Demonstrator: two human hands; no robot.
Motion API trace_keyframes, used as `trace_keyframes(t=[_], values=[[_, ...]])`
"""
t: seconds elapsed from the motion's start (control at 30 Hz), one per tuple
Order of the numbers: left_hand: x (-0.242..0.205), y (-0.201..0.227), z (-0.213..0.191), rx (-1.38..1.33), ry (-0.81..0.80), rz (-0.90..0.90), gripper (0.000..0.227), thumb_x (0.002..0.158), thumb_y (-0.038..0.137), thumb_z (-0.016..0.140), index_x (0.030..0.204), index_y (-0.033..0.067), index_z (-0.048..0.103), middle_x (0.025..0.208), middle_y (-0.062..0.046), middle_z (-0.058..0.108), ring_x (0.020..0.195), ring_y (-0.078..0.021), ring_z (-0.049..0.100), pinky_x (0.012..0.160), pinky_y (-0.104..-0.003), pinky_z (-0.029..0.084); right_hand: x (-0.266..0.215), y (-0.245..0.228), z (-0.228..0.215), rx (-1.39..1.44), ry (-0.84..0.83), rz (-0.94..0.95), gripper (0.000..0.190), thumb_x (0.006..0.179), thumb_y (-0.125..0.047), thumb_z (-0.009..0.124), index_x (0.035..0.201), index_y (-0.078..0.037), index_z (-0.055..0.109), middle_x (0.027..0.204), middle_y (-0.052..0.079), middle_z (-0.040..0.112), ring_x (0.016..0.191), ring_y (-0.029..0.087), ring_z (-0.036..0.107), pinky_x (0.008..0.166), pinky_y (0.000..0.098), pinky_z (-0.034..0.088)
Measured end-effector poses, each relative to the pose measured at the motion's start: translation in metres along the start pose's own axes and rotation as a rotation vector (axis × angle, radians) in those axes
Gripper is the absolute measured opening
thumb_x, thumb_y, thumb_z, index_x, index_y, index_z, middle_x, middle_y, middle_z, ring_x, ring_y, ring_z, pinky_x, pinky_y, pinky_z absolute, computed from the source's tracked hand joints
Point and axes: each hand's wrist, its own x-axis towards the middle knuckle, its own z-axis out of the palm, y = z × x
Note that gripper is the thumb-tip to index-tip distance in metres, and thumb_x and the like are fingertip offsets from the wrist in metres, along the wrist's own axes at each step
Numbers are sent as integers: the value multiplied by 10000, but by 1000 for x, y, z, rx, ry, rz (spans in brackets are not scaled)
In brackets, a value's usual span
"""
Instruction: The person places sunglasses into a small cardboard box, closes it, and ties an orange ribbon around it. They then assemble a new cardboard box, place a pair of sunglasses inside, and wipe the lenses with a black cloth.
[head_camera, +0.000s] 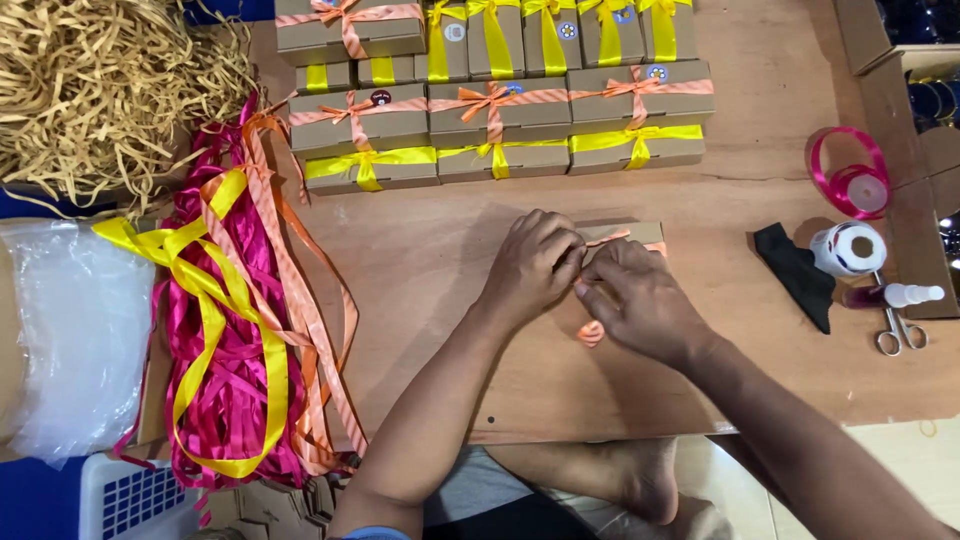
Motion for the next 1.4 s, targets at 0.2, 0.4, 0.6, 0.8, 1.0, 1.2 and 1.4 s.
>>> trace_keyframes(t=[0.2, 0.4, 0.6, 0.8, 1.0, 1.2, 1.4], values=[[-6, -9, 2, -1, -56, 6, 65, 910, 124, 692, 890, 93, 639, 934, -55, 592, 925, -290, 595, 785, -409, 473, -4, -9, 3, 214, 65, 110, 120, 1012, -216, 546, 1027, -137, 635, 989, 102, 665, 1048, 331, 653, 911, 432, 485], [-7, -8, -6, -24, -131, 49, 95, 938, 148, 673, 893, 73, 634, 981, -72, 607, 977, -303, 581, 810, -406, 463, -8, -15, 7, 310, 89, 297, 229, 975, -140, 553, 1196, -169, 606, 1106, 99, 728, 1091, 323, 664, 962, 454, 511], [2, 17, -34, -15, -168, 93, 200, 922, 252, 677, 902, 58, 629, 1045, -97, 585, 1018, -320, 568, 850, -410, 446, -7, -18, 5, 322, 146, 322, 221, 973, -97, 535, 1170, -165, 609, 1068, 68, 761, 1050, 296, 686, 937, 455, 521], [-6, -1, -10, 15, -112, 72, 128, 958, 178, 679, 883, 75, 671, 976, -77, 599, 961, -304, 587, 814, -400, 456, -7, -18, 9, 321, 239, 277, 226, 946, -34, 590, 1147, -135, 615, 1041, 82, 766, 1001, 275, 720, 866, 413, 541], [-8, -5, -9, -18, -86, 81, 139, 981, 179, 675, 884, 80, 676, 980, -56, 611, 956, -283, 606, 813, -380, 459, -7, -10, 2, 193, 524, 236, 313, 939, 52, 636, 1249, 14, 633, 1169, 155, 620, 861, 233, 699, 700, 315, 564], [-9, -8, -7, -31, -78, 59, 157, 982, 199, 694, 871, 89, 674, 982, -41, 619, 961, -268, 608, 827, -377, 460, 1, -8, -1, 77, 406, 133, 251, 926, -156, 769, 1148, -40, 761, 907, 142, 640, 789, 318, 686, 707, 428, 553], [-10, -13, -11, -44, -99, 98, 96, 969, 188, 700, 915, 110, 689, 890, -39, 574, 875, -270, 588, 833, -383, 457, -5, 8, 15, -2, 446, 141, 107, 948, -116, 726, 1046, -111, 767, 839, 89, 640, 761, 262, 679, 688, 392, 548]])
